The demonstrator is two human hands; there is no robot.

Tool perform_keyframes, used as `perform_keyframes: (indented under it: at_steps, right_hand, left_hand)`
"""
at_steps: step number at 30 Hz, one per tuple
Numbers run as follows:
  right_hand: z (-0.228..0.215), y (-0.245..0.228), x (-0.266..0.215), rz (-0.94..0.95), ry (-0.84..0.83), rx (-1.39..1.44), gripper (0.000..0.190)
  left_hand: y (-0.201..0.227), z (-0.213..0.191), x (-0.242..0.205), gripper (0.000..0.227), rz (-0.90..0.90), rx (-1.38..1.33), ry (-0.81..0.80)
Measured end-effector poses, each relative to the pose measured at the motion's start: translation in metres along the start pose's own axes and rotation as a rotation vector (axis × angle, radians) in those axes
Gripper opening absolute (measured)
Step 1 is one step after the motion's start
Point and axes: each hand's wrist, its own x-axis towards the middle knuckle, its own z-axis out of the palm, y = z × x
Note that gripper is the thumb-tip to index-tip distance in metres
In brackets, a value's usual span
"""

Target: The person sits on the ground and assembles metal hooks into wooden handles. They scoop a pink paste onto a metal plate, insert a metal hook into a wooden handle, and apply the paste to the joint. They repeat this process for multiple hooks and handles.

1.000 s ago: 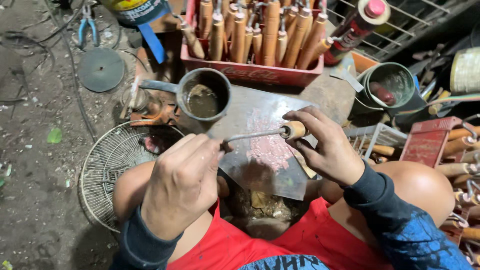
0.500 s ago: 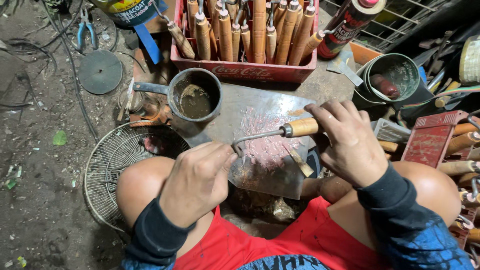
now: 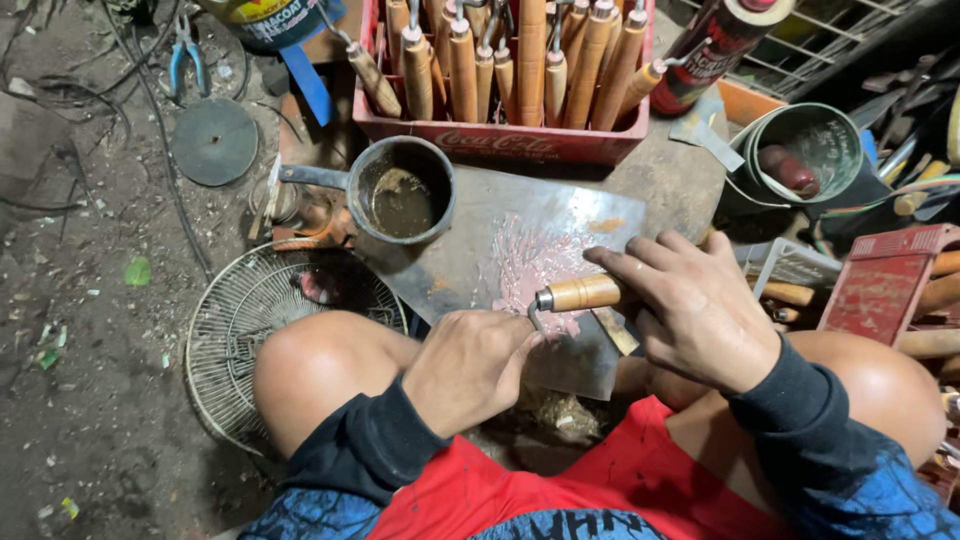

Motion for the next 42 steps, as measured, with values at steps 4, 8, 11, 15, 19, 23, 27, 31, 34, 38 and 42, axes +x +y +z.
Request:
perform_keyframes:
  at_steps: [4,8,11,15,19,23,27,31,34,38,42]
  right_hand:
    - [0.001,0.0,0.0,0.018,-0.002,0.021,0.073]
    - [0.003,0.002,-0.001,0.079,-0.046,0.026,0.074]
    - [0.007,0.006,-0.003,-0.04,0.051,0.198,0.069]
    - [0.02,0.011,-0.007,0.137,-0.303,0.645,0.052]
    - [0.043,0.007,-0.012,0.171,-0.278,1.241,0.041]
    - [0.056,0.009,-0.013,0.353,-0.328,1.523,0.037]
    - [0.067,0.002,-0.012,0.223,-0.316,1.702,0.036]
    - [0.073,0.001,-0.015,0.184,-0.354,1.626,0.039]
    - [0.075,0.003,-0.016,0.189,-0.406,1.491,0.04]
    - [0.064,-0.003,-0.007,0.178,-0.347,1.2,0.038]
    - [0.03,-0.031,0.026,-0.024,-0.145,1.047,0.043]
  left_hand:
    - [-0.002,-0.001,0.0,0.007,-0.013,-0.038,0.002]
    - [-0.001,-0.004,0.0,0.005,0.032,-0.065,0.068]
    - [0.003,-0.005,0.004,0.012,-0.038,-0.072,0.179]
    - [0.0,-0.02,0.011,0.011,0.042,-0.115,0.251]
    - [0.001,-0.026,0.015,0.033,0.016,-0.335,0.446]
    - [-0.008,-0.028,0.023,0.032,-0.128,-0.876,0.544]
    - [-0.01,-0.018,0.019,0.032,-0.117,-0.809,0.436]
    - [-0.008,-0.014,0.017,0.034,-0.118,-0.801,0.529]
    - [-0.024,-0.043,0.009,0.033,-0.155,-0.92,0.801]
    - [-0.034,-0.081,-0.013,0.032,-0.132,-0.888,1.011]
    - [-0.015,-0.079,-0.036,0.034,-0.172,-0.909,0.95]
